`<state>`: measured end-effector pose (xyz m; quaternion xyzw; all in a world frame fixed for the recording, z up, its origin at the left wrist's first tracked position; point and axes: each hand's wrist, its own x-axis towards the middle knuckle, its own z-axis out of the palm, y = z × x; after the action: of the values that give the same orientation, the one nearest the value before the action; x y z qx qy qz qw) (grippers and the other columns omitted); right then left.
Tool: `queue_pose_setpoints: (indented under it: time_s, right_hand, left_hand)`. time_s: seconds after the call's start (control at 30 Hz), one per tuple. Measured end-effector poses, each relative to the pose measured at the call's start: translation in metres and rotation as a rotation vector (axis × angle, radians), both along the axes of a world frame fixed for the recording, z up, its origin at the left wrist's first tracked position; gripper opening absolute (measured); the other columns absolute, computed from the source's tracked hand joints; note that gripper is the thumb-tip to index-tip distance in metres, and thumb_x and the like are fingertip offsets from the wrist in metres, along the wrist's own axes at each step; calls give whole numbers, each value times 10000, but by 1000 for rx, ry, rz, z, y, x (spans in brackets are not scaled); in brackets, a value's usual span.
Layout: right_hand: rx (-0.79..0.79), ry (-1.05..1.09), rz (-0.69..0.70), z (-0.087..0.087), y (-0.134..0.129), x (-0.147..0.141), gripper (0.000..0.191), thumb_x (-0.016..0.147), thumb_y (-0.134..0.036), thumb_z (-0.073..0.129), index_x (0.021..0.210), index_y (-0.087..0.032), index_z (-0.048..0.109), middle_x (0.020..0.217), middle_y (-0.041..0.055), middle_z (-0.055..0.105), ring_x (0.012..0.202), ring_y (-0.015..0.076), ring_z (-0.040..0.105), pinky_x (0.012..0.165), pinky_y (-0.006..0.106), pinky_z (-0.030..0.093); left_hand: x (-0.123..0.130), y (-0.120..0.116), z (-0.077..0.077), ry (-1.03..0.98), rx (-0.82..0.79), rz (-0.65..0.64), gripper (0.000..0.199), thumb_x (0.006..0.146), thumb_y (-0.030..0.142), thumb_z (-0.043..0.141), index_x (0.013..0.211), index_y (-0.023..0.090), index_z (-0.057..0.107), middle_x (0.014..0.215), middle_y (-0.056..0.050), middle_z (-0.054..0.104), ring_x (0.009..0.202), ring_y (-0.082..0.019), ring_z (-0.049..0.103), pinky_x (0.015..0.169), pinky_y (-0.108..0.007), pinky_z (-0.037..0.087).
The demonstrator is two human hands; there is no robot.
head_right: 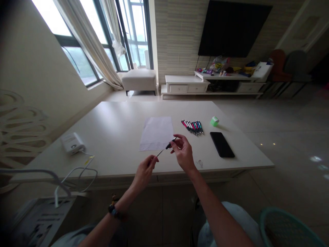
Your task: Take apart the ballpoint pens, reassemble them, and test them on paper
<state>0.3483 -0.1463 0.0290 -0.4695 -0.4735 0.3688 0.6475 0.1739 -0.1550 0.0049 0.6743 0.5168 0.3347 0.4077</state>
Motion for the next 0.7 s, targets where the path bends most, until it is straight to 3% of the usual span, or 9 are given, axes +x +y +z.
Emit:
queue_pose_setpoints:
  time_s: [0.53, 0.7]
  right_hand:
    - [-33, -57, 44, -6, 2, -2, 374, 747, -382, 674, 1035, -196, 524, 811, 39, 646, 738, 187, 643, 522, 263, 526]
    - [-91, -115, 114, -10, 2, -5, 294, 768, -391, 649, 952, -165, 608, 782, 57, 672, 688, 177, 645, 550, 278, 520]
  left_hand:
    - [-1, 5, -5, 42, 5, -25, 351, 880, 460, 376, 782, 186, 571, 562, 54, 385, 542, -101, 360, 529, -212, 263]
    - [0, 7, -4, 55, 9, -24, 305, 868, 434, 415, 838, 187, 591, 554, 59, 413, 533, -101, 375, 517, -209, 271]
